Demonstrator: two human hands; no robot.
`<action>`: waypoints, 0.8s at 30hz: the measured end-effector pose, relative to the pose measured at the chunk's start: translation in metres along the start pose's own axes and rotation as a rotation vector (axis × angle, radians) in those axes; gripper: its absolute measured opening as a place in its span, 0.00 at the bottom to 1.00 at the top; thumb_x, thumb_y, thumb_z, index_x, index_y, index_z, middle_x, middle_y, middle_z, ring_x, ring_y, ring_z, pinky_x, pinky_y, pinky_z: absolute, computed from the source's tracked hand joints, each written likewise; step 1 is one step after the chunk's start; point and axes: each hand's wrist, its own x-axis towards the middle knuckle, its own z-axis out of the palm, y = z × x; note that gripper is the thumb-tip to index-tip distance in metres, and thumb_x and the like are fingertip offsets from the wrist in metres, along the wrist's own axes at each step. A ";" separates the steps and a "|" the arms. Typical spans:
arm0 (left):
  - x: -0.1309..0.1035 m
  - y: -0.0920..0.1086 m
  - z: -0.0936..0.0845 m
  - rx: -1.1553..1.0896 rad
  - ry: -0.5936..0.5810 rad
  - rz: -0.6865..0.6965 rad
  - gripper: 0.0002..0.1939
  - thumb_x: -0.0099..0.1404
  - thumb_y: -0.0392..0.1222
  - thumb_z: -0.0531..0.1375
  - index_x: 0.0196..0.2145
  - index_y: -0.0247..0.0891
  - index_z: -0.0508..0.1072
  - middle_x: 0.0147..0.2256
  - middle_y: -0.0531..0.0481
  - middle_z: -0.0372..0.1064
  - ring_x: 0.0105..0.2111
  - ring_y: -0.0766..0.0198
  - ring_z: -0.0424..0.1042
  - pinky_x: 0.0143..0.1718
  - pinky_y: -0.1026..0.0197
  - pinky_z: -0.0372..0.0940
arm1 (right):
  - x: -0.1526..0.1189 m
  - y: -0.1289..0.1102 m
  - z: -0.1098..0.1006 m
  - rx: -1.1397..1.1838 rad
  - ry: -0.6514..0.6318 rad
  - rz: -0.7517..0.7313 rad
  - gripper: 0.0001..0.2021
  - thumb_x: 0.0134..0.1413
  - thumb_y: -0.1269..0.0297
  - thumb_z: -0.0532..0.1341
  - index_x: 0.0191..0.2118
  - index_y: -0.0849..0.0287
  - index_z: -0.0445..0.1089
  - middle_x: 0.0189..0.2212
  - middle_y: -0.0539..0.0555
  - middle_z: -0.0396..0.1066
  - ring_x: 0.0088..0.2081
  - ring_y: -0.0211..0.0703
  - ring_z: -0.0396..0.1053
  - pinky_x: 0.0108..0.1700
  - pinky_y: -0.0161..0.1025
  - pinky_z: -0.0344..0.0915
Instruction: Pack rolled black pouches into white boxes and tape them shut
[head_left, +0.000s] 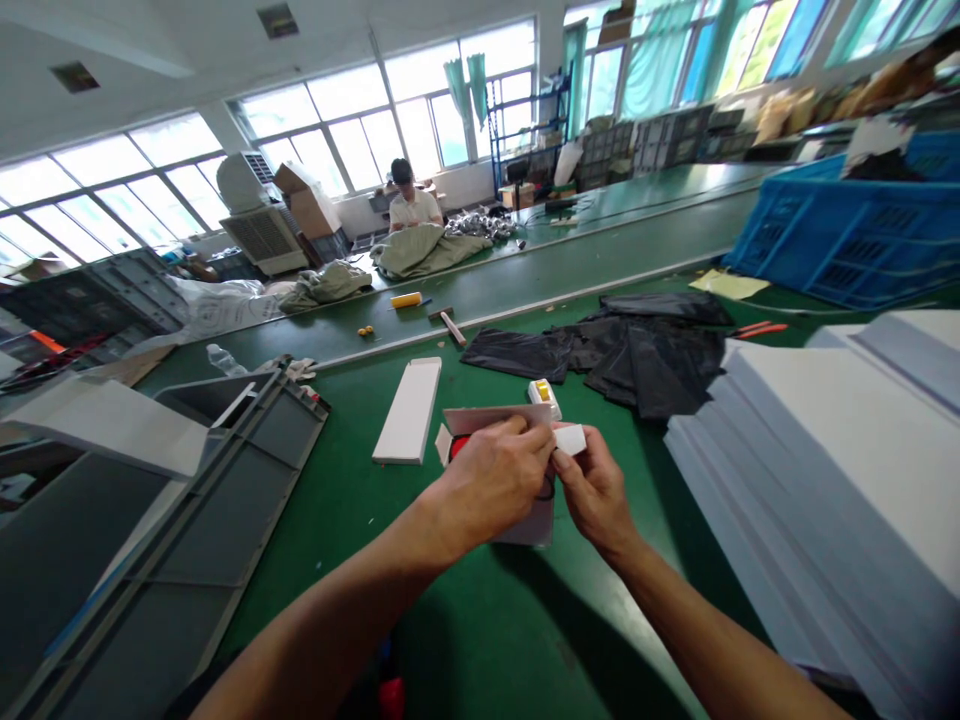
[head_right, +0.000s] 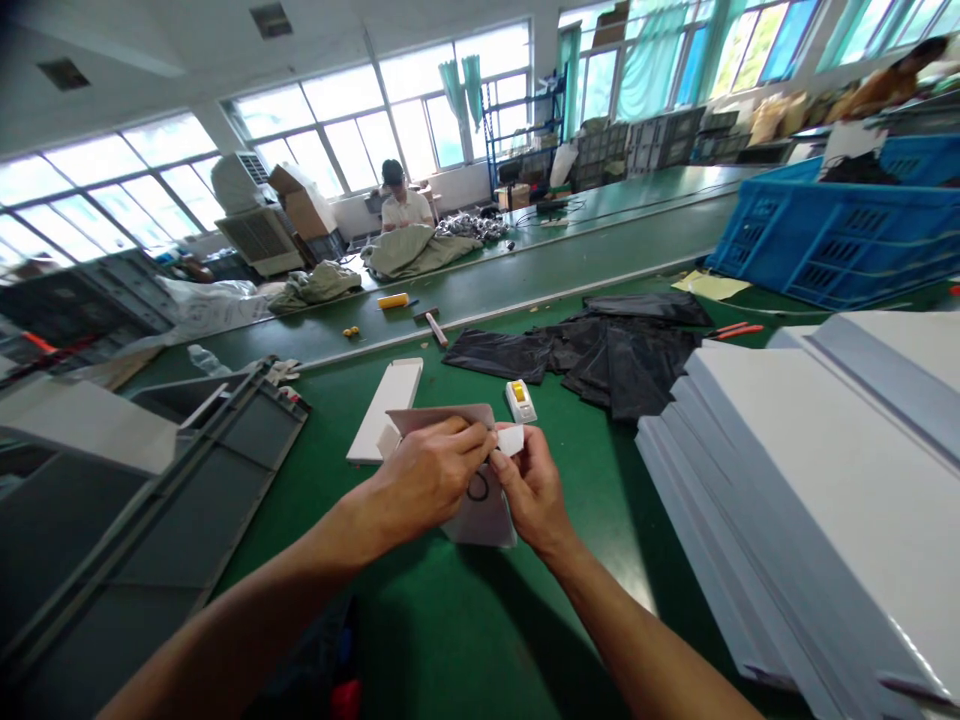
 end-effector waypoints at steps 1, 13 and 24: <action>0.000 -0.001 0.000 0.024 -0.007 0.031 0.10 0.65 0.31 0.53 0.41 0.32 0.73 0.43 0.45 0.69 0.40 0.57 0.67 0.44 0.56 0.68 | -0.001 0.000 0.000 0.001 0.000 -0.001 0.14 0.60 0.55 0.60 0.48 0.53 0.64 0.33 0.49 0.68 0.31 0.40 0.66 0.33 0.35 0.66; -0.007 0.002 0.022 -0.201 0.264 -0.030 0.17 0.64 0.28 0.51 0.49 0.30 0.69 0.47 0.40 0.69 0.48 0.55 0.65 0.52 0.52 0.67 | 0.001 0.000 0.004 -0.040 0.048 -0.061 0.11 0.61 0.55 0.59 0.45 0.54 0.64 0.36 0.51 0.69 0.34 0.41 0.68 0.37 0.36 0.66; -0.011 0.005 0.036 -0.287 0.303 -0.167 0.32 0.64 0.31 0.47 0.66 0.30 0.46 0.56 0.36 0.64 0.54 0.53 0.65 0.55 0.49 0.64 | -0.002 0.016 0.005 0.199 0.093 0.086 0.16 0.63 0.46 0.52 0.44 0.52 0.64 0.35 0.51 0.67 0.33 0.43 0.65 0.36 0.40 0.64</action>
